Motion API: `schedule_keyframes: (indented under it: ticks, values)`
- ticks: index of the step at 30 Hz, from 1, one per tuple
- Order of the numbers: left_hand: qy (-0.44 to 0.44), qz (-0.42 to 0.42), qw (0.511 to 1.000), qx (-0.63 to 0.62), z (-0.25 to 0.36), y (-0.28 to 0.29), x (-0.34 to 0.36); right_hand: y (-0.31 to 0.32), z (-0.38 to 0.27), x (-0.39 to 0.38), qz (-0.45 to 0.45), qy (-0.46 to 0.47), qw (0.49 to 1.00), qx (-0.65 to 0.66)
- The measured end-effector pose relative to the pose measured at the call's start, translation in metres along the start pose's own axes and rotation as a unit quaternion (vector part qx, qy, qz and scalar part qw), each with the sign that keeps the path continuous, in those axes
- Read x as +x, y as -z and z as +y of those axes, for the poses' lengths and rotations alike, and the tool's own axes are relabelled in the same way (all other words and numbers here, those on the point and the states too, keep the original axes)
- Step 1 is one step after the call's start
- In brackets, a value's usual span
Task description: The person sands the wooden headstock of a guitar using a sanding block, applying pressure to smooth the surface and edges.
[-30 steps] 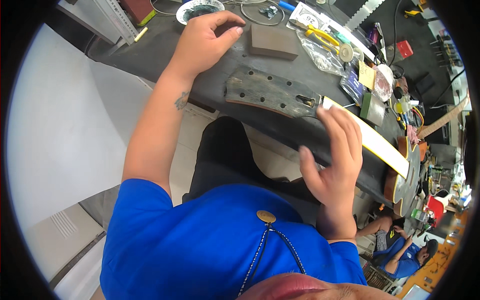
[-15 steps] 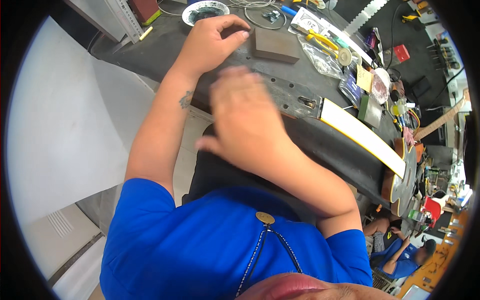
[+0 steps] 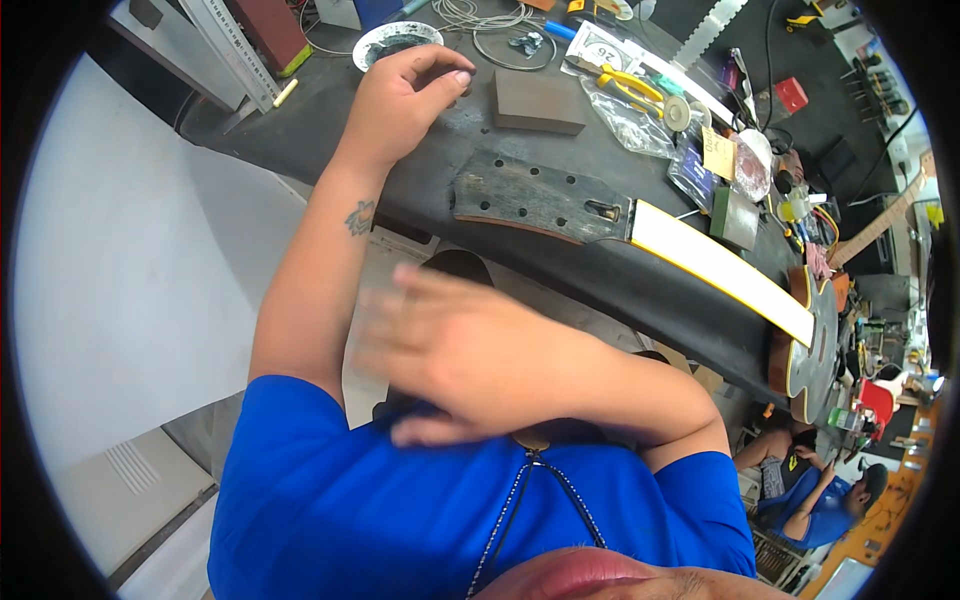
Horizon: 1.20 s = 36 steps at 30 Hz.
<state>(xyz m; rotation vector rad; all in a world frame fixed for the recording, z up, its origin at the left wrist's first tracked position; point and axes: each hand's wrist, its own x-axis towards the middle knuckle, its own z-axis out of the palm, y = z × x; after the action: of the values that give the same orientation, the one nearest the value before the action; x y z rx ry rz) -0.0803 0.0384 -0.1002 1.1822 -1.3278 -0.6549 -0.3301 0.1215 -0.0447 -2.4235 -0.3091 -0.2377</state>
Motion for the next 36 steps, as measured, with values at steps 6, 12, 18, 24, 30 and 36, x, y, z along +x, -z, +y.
schedule_keyframes:
  ticks: [6, 12, 18, 24, 30, 36]
  values:
    - [-0.017, 0.002, 1.0, -0.021, -0.003, -0.002, -0.001, 0.003, 0.012, 0.001, 0.12, -0.301, 0.864, -0.386]
    - [-0.006, 0.012, 0.999, -0.029, -0.006, 0.0, -0.001, 0.001, -0.008, -0.004, 0.137, -0.16, 0.949, -0.233]
    - [0.013, 0.0, 1.0, 0.007, -0.006, 0.003, 0.001, 0.008, -0.021, 0.001, -0.138, -0.1, 0.985, 0.0]
    - [0.043, 0.011, 0.998, -0.055, -0.007, 0.008, -0.003, 0.04, -0.012, -0.06, 0.191, -0.089, 0.976, -0.053]
    - [0.001, -0.037, 0.999, 0.014, 0.002, -0.015, 0.003, 0.014, 0.021, -0.171, 0.331, -0.233, 0.89, -0.209]
    - [-0.051, -0.038, 0.998, 0.031, 0.003, -0.02, 0.012, 0.003, 0.035, -0.152, 0.417, -0.259, 0.855, -0.169]
